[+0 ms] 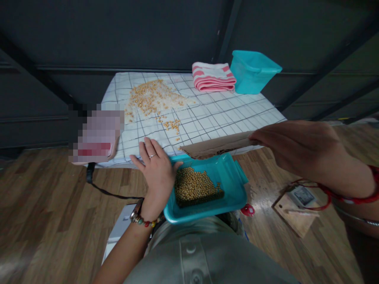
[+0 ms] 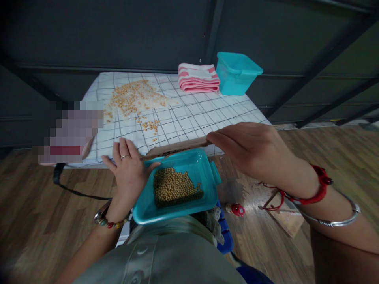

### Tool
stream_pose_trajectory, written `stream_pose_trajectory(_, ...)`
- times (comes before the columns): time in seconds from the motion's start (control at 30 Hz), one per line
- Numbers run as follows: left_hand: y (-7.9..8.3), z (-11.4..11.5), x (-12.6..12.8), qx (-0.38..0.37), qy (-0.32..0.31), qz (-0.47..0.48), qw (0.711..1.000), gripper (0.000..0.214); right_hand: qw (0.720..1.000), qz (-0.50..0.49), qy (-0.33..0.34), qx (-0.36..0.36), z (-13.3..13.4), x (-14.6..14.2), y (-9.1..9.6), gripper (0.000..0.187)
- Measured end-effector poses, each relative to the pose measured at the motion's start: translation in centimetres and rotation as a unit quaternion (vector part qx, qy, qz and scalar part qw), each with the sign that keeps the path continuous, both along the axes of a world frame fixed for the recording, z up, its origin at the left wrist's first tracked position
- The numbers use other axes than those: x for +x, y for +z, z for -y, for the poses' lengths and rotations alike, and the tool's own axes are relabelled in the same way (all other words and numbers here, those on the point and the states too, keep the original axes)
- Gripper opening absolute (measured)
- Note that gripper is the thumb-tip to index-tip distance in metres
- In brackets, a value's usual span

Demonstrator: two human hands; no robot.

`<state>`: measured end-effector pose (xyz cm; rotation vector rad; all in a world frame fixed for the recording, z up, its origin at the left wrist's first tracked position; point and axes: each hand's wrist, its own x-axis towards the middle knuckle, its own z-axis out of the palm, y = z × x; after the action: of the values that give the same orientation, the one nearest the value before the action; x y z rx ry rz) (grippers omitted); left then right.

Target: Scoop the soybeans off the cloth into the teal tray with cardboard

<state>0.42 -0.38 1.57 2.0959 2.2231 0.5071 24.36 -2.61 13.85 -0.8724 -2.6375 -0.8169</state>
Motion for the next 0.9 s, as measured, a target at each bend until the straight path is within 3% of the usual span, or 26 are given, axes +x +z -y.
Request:
stream_pose_trajectory(0.17,0.2,0.1,0.1,-0.009,0.006,0.004,1.0,0.081,1.0,-0.01,0.003,-0.019,0.8,0.1,0.1,0.021)
stream_pose_trajectory(0.37,-0.2,-0.1,0.2,0.025,0.014,0.009,1.0,0.058,0.999,-0.014,0.014,-0.032,1.8,0.1,0.1,0.021)
stream_pose_trajectory(0.63,-0.7,-0.3,0.1,0.026,0.021,-0.009,0.999,0.063,1.0,-0.01,0.003,-0.022,2.6,0.1,0.7,0.021)
stream_pose_trajectory(0.77,-0.2,-0.1,0.1,0.012,0.006,-0.01,1.0,0.072,0.999,-0.007,-0.026,0.035,1.4,0.2,0.7,0.021)
stream_pose_trajectory(0.9,-0.1,0.0,0.0,0.014,0.001,-0.02,1.0,0.077,0.996,0.009,-0.027,0.086,-1.5,0.0,-0.2,0.021)
